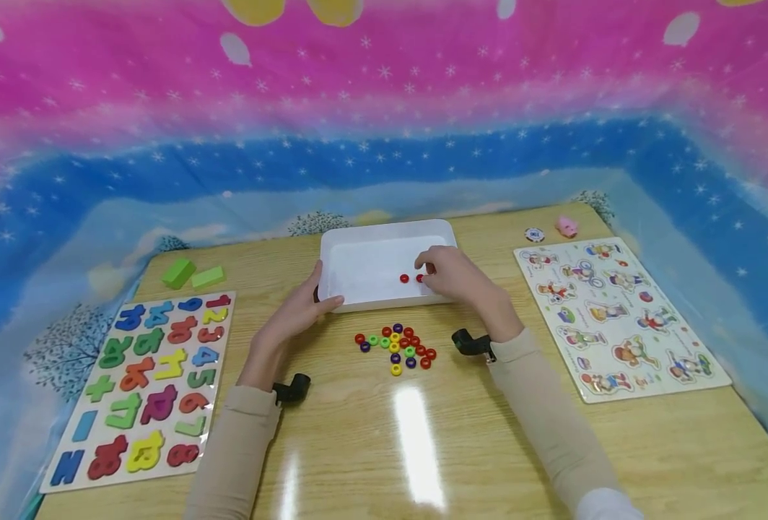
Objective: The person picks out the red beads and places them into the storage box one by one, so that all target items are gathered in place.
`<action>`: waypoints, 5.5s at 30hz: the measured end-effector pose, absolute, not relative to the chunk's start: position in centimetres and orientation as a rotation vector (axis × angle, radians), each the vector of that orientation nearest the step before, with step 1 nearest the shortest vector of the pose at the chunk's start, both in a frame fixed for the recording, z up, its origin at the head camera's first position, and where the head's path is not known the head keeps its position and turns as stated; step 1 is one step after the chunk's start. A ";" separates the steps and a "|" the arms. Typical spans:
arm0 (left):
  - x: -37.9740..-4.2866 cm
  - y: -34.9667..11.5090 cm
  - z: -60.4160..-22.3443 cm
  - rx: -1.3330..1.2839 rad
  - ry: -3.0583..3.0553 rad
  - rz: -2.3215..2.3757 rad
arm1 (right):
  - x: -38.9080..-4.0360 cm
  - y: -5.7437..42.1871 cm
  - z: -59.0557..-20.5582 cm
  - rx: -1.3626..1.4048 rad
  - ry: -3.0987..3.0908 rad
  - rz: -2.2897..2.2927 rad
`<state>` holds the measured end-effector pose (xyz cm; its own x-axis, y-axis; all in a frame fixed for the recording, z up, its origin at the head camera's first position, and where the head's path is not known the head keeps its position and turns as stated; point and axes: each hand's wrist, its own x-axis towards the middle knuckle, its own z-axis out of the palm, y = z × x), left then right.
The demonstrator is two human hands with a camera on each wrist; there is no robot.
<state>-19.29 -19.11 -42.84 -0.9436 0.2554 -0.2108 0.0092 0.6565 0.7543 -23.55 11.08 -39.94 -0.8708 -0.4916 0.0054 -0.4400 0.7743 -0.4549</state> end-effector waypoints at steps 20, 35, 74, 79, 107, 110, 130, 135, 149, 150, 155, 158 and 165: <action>-19.3 -19.0 -42.7 0.226 2.573 1.176 | -17.0 8.8 -40.6 -1.012 2.739 -0.388; -19.0 -19.0 -42.4 0.213 2.540 1.219 | -17.2 7.9 -41.4 -0.996 2.801 -0.273; -19.1 -19.1 -42.8 0.211 2.565 1.193 | -22.7 6.7 -40.6 -0.576 2.922 -0.669; -19.2 -19.1 -42.8 0.208 2.577 1.174 | -21.5 7.8 -39.3 -0.623 2.935 -0.644; -19.4 -18.8 -42.6 0.216 2.580 1.161 | -16.1 7.5 -41.2 -0.989 2.822 -0.273; -19.3 -18.9 -42.7 0.206 2.579 1.157 | -16.2 7.5 -41.1 -0.998 2.814 -0.336; -19.1 -19.1 -42.8 0.208 2.582 1.158 | -22.6 8.3 -40.5 -0.659 2.880 -0.697; -19.2 -18.9 -42.8 0.229 2.571 1.181 | -23.3 8.2 -41.1 -0.564 2.849 -0.688; -19.3 -19.0 -42.7 0.219 2.578 1.172 | -22.1 9.9 -39.5 -0.713 2.842 -0.775; -19.3 -19.1 -42.7 0.218 2.578 1.174 | -21.7 10.0 -39.3 -0.754 2.825 -0.777; -19.4 -19.2 -42.7 0.220 2.579 1.181 | -19.5 10.6 -38.8 -0.944 2.730 -0.760; -19.3 -19.1 -42.6 0.216 2.575 1.185 | -18.4 10.8 -39.2 -1.025 2.676 -0.717; -19.2 -19.0 -42.9 0.210 2.566 1.190 | -17.2 10.8 -41.2 -1.066 2.608 -0.586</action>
<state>-19.20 -19.01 -42.85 -0.9432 0.2568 -0.2108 0.0049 0.6452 0.7640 -17.22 10.84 -41.25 -0.6956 -0.7130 -0.0881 -0.6070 0.6488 -0.4590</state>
